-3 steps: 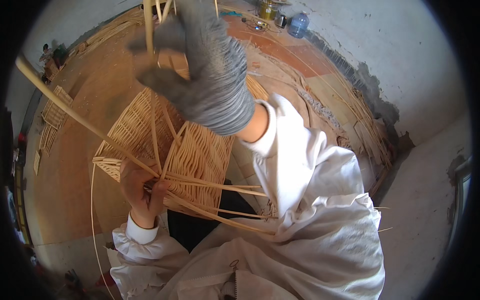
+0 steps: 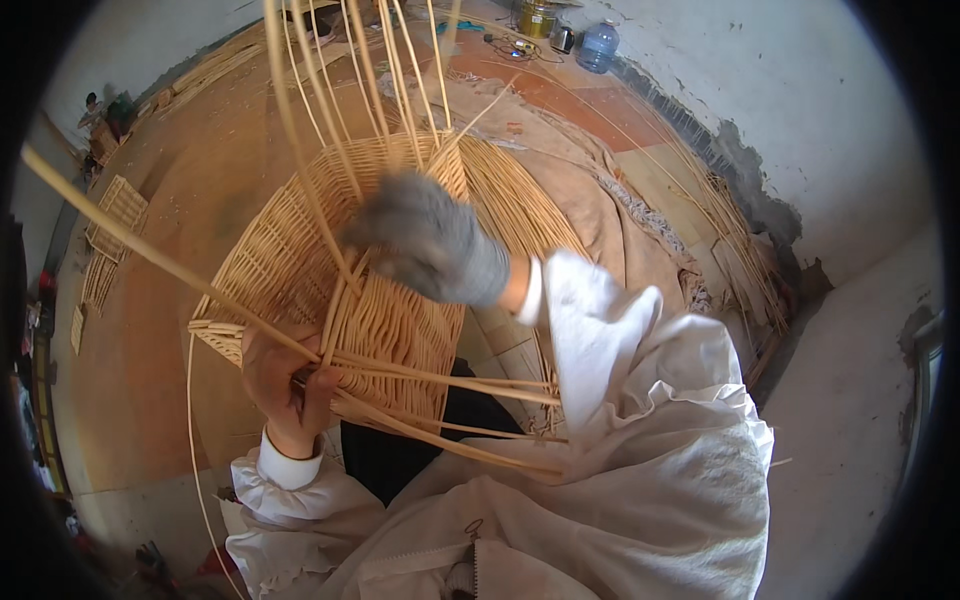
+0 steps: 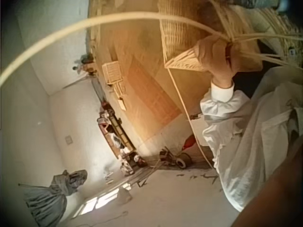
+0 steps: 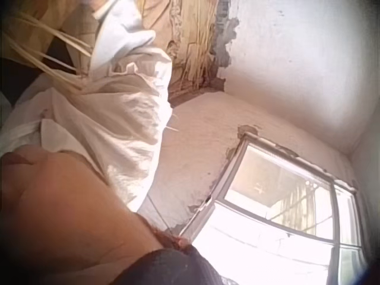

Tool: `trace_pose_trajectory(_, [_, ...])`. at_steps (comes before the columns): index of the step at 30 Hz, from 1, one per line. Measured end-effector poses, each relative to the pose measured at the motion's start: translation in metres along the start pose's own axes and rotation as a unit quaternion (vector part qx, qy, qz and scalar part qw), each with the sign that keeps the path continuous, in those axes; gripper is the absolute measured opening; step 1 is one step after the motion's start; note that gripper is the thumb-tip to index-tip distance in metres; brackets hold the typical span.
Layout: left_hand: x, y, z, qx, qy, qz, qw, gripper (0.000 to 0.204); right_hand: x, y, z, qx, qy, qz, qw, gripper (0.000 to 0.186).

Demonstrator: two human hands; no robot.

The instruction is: The person weaves a basket by hand, interlacing thin wooden strips through a vertical framework. They hold the basket on their lap and use both hands to pull and tighten the weaving material, gradually building up the sides of the basket.

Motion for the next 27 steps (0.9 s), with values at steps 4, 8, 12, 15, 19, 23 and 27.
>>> trace_pose_trajectory(4, [0.007, -0.011, 0.002, -0.015, -0.017, -0.012, 1.0, 0.023, -0.001, -0.001, 0.01, 0.016, 0.08, -0.006, 0.997, 0.032])
trace_pose_trajectory(8, [0.005, -0.012, 0.004, 0.016, -0.039, -0.025, 0.999, 0.024, -0.015, 0.006, 0.02, 0.08, 0.159, 0.026, 0.984, 0.039])
trace_pose_trajectory(12, [0.005, -0.004, -0.001, 0.029, -0.043, -0.008, 0.999, 0.023, -0.016, 0.02, 0.019, 0.109, 0.163, 0.062, 0.979, 0.039])
trace_pose_trajectory(15, [0.008, -0.008, -0.002, 0.017, -0.061, -0.016, 0.998, 0.023, -0.018, 0.025, 0.02, 0.17, 0.181, 0.148, 0.957, 0.032])
trace_pose_trajectory(19, [0.01, -0.004, 0.001, 0.028, -0.054, -0.016, 0.998, 0.024, -0.001, 0.037, 0.015, 0.301, 0.017, 0.173, 0.938, 0.022])
trace_pose_trajectory(23, [0.0, 0.01, 0.007, 0.109, 0.033, 0.061, 0.992, 0.024, -0.012, 0.025, -0.005, 0.2, 0.049, 0.048, 0.977, 0.017])
trace_pose_trajectory(27, [0.014, 0.004, 0.008, 0.168, -0.049, -0.019, 0.984, 0.027, -0.086, -0.015, 0.011, 0.136, 0.18, 0.051, 0.973, 0.015])
Point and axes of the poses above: each hand's wrist, its own y-axis towards the middle knuckle, its own z-axis out of the palm, x = y × z, the point moved 8 cm from there along y, towards the middle knuckle, and after that the axes turned 6 degrees about x, right-handed, at the moved point
